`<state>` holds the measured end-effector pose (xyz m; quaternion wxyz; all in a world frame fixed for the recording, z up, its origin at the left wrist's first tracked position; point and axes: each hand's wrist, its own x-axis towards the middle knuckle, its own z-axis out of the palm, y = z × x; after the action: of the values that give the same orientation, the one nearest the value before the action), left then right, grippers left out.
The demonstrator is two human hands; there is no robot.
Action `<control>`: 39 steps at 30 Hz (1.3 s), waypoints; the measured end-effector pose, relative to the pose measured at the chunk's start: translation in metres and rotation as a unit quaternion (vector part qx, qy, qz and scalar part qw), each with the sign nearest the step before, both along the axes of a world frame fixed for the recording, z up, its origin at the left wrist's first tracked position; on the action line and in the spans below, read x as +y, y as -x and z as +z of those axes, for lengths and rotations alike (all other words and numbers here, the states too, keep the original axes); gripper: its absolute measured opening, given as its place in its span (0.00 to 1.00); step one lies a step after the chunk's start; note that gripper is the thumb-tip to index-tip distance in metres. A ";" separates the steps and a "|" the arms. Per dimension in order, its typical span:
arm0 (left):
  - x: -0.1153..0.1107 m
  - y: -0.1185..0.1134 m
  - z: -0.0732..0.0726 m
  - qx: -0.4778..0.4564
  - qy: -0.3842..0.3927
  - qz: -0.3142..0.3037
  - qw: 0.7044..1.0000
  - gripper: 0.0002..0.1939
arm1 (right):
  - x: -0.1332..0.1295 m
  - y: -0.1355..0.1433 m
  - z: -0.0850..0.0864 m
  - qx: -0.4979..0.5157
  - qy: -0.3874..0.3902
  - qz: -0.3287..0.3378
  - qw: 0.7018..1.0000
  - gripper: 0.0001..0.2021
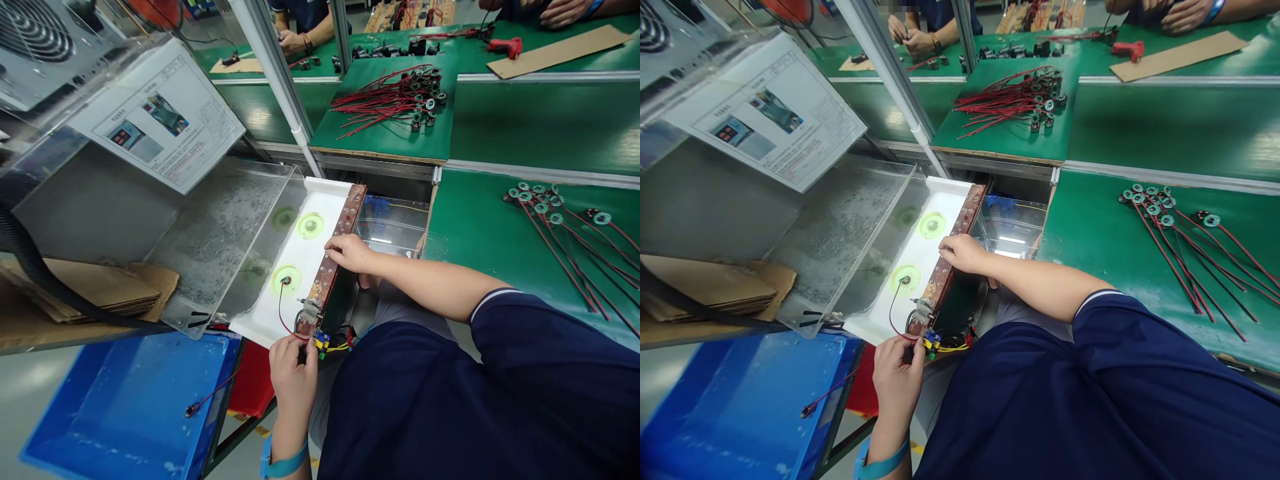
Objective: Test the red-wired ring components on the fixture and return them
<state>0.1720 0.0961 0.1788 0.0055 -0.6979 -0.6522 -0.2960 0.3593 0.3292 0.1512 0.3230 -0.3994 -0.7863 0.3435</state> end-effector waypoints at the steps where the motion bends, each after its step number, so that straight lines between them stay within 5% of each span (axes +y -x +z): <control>1: 0.000 0.000 0.000 -0.002 0.000 0.000 1.000 0.07 | 0.000 0.000 0.000 -0.001 0.000 0.000 1.000 0.06; 39: -0.005 -0.007 -0.006 -0.030 0.010 0.036 0.999 0.08 | -0.002 -0.001 -0.003 -0.014 -0.015 0.006 1.000 0.09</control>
<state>0.1795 0.0916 0.1726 -0.0102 -0.6651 -0.6794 -0.3096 0.3602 0.3271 0.1479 0.3156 -0.3945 -0.7984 0.3277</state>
